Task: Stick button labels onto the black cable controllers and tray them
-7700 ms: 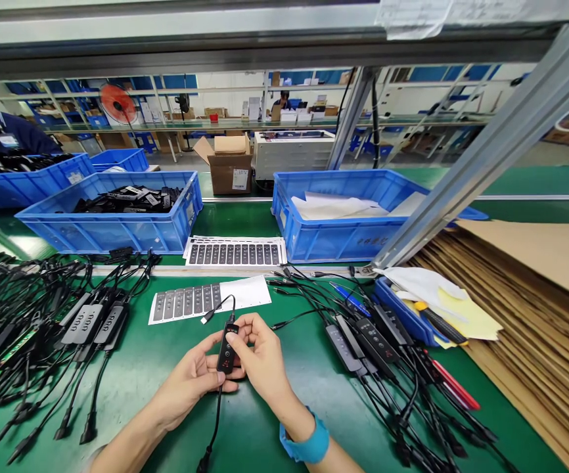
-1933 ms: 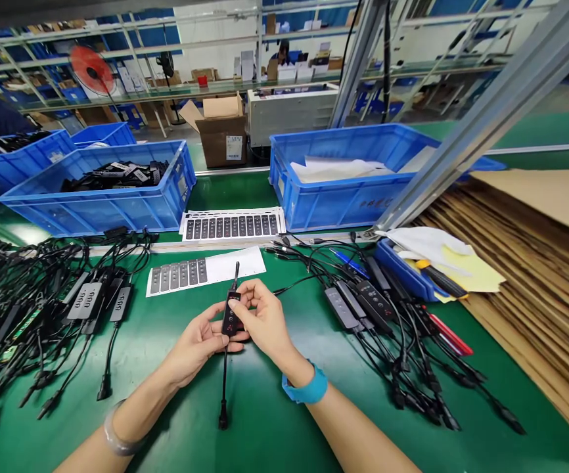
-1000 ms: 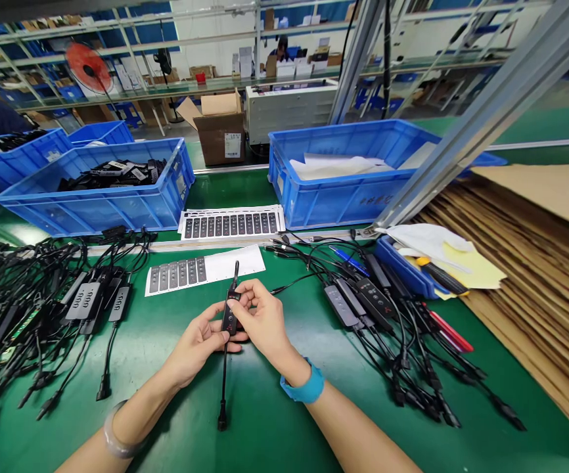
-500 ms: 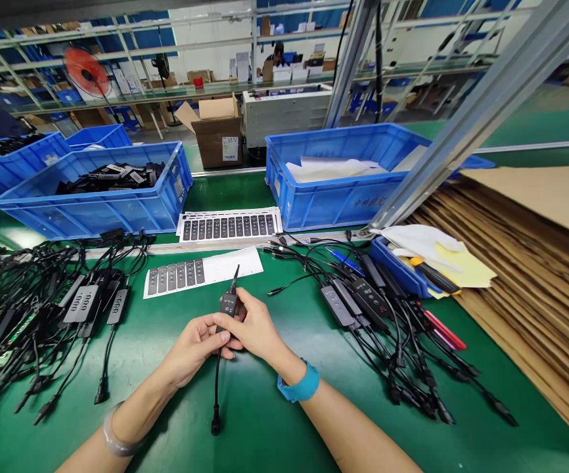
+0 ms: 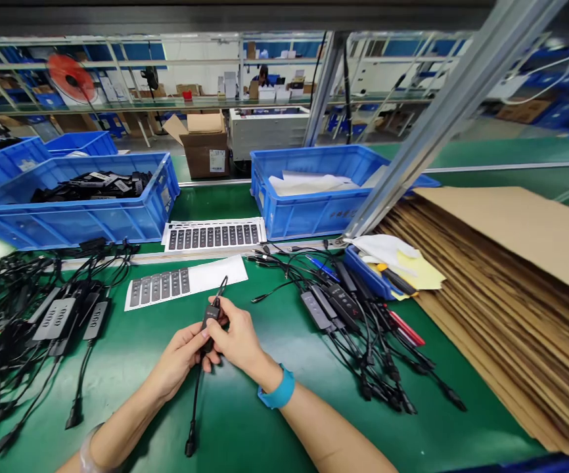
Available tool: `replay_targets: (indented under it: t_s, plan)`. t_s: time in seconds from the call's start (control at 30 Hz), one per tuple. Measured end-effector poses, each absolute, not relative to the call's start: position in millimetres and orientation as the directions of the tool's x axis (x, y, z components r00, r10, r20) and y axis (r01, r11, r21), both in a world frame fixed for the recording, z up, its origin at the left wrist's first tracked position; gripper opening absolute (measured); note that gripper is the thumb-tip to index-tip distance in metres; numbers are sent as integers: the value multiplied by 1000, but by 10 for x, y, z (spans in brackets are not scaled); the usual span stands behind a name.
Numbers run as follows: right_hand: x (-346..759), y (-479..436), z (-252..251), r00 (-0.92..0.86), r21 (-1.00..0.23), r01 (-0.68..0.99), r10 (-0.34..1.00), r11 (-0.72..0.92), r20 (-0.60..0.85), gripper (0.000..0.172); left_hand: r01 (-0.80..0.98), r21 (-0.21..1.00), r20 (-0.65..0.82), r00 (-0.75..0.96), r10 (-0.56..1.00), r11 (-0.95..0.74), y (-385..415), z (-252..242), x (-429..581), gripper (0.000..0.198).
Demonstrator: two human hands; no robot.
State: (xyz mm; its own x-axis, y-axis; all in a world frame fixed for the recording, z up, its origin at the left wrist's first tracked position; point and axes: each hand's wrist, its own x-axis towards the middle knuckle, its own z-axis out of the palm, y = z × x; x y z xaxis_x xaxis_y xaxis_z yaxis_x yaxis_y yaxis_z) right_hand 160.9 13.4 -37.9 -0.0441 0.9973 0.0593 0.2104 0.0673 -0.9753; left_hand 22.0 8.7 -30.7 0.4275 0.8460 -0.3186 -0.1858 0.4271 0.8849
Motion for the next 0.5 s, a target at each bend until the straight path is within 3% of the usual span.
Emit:
replay_targets:
  t_s: [0.1,0.2,0.27,0.33,0.43,0.5]
  plan:
    - [1576,118,-389,-42,-957,264,993,118,110,32,-152,898,-317,428,847,413,96,-317,229,43]
    - [1582,154,-357,-44,-930,320,983,180,176,34,-54,919,-331,439,836,392,113,-313,211,51]
    - [1660,220,-301,-43,-926,325,982,190,186,38,83,951,-302,437,847,296,148,-314,157,56]
    - [1846,304,-212,-21,-934,321,987,157,159,43,287,953,-208,396,894,95,216,-334,57,56]
    - [2318,379,-23,105,-861,490,972,136,213,44,618,746,55,314,948,-248,362,-425,-149,50]
    - [2660,366,107,220,-696,714,919,77,327,40,772,514,219,303,927,-374,457,-528,-275,57]
